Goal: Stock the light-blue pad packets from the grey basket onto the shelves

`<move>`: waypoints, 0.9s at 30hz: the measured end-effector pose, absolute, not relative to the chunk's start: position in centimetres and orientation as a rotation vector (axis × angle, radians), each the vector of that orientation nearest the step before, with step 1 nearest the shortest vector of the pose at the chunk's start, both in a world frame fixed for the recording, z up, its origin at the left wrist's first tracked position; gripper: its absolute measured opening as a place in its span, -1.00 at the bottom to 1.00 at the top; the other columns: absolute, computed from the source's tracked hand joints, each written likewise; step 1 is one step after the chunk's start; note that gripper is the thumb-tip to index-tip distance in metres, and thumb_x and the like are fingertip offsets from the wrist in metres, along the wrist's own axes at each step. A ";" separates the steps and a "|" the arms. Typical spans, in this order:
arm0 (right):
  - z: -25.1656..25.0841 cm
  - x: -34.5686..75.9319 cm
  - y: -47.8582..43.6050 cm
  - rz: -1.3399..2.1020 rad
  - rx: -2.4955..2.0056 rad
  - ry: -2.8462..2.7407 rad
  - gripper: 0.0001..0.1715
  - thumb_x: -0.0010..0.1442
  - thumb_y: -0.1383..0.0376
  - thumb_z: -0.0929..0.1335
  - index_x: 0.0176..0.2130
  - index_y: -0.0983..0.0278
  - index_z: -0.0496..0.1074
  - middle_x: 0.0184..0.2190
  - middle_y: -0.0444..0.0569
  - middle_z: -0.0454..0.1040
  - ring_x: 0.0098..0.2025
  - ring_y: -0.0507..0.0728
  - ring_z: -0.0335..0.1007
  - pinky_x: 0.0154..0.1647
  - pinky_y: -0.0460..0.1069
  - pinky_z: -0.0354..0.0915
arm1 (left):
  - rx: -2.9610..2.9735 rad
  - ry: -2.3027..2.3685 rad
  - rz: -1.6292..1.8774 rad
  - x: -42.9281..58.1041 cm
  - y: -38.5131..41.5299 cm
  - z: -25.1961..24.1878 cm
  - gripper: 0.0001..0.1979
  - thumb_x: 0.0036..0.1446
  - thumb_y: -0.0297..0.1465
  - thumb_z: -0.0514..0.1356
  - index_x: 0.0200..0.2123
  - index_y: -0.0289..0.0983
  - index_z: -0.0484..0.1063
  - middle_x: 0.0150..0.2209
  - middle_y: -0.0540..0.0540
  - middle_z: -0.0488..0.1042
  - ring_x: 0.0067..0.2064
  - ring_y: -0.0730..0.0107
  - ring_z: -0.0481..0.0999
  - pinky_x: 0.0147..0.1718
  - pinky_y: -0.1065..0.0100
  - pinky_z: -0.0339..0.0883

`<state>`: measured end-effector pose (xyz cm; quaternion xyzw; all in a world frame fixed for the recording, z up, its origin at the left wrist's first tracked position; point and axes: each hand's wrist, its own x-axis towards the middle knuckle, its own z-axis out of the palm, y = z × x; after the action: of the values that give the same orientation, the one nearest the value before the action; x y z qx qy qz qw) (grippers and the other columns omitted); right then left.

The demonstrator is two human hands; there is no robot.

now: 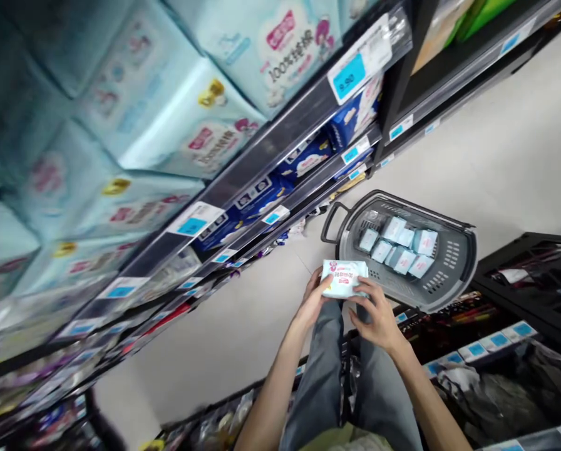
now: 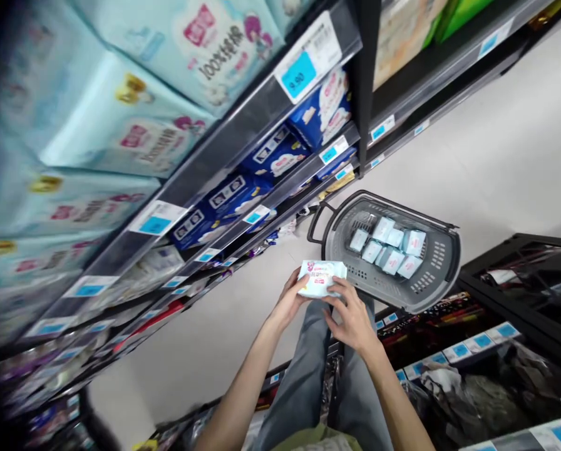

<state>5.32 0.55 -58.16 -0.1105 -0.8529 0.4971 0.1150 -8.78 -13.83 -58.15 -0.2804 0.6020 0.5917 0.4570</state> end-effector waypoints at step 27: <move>-53.8 2.2 -5.5 2.576 -1.457 -1.019 -0.21 -0.10 0.11 0.69 0.06 0.20 0.47 0.04 0.04 0.63 0.02 0.20 0.60 0.11 0.09 0.53 | -0.073 1.566 1.258 -15.0 -16.9 -51.0 -0.22 0.22 -0.06 0.38 0.41 -0.14 0.28 0.27 -0.25 0.47 0.15 0.08 0.55 -0.02 0.27 0.47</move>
<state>2.22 -5.46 -53.78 -0.4656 -0.3256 0.8229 0.0058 -14.97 -16.93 -50.99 -0.0305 0.6577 0.5285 0.5359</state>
